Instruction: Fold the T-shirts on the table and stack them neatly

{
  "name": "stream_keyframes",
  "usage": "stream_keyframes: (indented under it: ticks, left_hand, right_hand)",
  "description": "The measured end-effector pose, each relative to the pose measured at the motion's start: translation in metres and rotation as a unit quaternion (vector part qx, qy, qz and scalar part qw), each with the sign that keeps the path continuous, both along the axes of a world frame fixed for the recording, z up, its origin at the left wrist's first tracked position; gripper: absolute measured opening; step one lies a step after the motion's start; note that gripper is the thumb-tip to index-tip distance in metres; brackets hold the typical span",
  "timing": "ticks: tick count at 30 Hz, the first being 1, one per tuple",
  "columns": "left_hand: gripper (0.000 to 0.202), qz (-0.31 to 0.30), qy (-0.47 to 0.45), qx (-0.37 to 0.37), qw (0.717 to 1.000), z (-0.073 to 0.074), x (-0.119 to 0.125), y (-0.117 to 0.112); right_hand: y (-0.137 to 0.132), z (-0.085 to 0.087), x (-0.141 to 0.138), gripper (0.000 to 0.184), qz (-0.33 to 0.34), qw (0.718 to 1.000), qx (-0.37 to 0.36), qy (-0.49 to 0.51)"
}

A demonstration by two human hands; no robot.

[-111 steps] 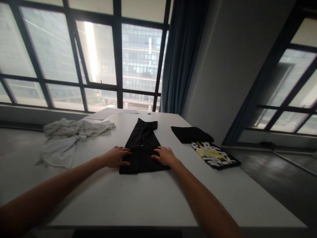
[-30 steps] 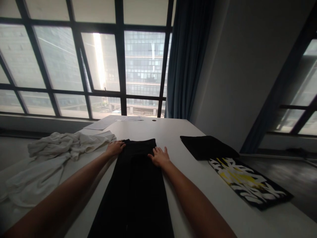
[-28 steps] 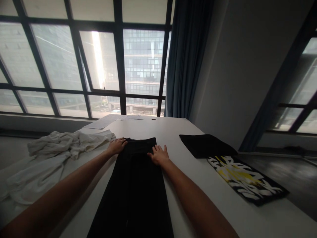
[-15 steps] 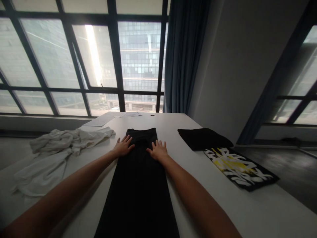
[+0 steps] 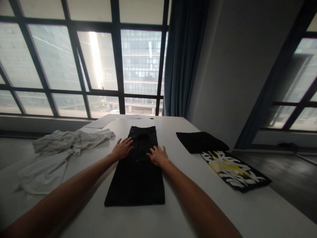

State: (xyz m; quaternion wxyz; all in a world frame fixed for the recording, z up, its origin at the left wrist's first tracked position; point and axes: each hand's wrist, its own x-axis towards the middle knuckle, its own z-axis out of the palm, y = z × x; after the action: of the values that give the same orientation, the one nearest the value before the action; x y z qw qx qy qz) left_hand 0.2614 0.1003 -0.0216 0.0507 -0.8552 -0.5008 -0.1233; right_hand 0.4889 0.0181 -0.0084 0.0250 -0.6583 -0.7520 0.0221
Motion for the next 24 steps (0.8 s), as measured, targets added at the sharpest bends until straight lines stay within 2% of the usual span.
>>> stream_keyframes:
  ticks: [1, 3, 6, 8, 10, 13, 15, 17, 19, 21, 24]
  left_hand:
    - [0.049, 0.004, -0.008, 0.013, 1.000, 0.004, 0.000, -0.003]
    - [0.050, -0.004, -0.013, -0.019, 1.000, 0.002, -0.003, -0.013]
    - [0.064, -0.050, 0.006, -0.114, 0.992, -0.015, -0.009, -0.027]
    - [0.067, -0.068, 0.014, -0.136, 0.988, -0.023, -0.011, -0.031]
    - [0.060, -0.053, 0.011, -0.111, 0.992, -0.021, -0.010, -0.032]
    - [0.049, -0.043, -0.011, -0.048, 0.998, -0.004, -0.008, -0.041]
    - [0.046, -0.098, -0.033, -0.037, 0.994, 0.007, -0.011, -0.056]
    - [0.047, -0.172, -0.049, -0.047, 0.983, 0.011, -0.016, -0.077]
    - [0.053, -0.210, -0.054, -0.059, 0.974, 0.010, -0.024, -0.097]
    - [0.057, -0.215, -0.060, -0.066, 0.973, 0.005, -0.031, -0.111]
    - [0.042, -0.221, -0.075, -0.061, 0.970, -0.002, -0.037, -0.119]
  right_hand:
    - [-0.006, 0.001, -0.002, 0.061, 0.011, 1.000, 0.005, 0.009]
    - [-0.023, 0.000, -0.005, 0.064, 0.047, 0.999, -0.010, 0.025]
    - [-0.039, -0.006, -0.008, 0.072, 0.072, 0.995, -0.065, 0.031]
    - [-0.036, -0.009, -0.008, 0.072, 0.067, 0.995, -0.070, 0.027]
    - [-0.029, -0.009, -0.007, 0.067, 0.048, 0.998, -0.041, 0.018]
    - [-0.030, -0.004, -0.004, 0.058, 0.053, 0.998, 0.012, 0.016]
    - [-0.044, -0.001, -0.001, 0.055, 0.096, 0.994, 0.034, 0.044]
    - [-0.061, -0.003, 0.002, 0.055, 0.133, 0.987, 0.046, 0.082]
    - [-0.073, -0.008, 0.006, 0.049, 0.153, 0.980, 0.063, 0.112]
    - [-0.079, -0.012, 0.008, 0.033, 0.164, 0.974, 0.093, 0.127]
    - [-0.078, -0.014, 0.012, 0.017, 0.182, 0.967, 0.131, 0.118]
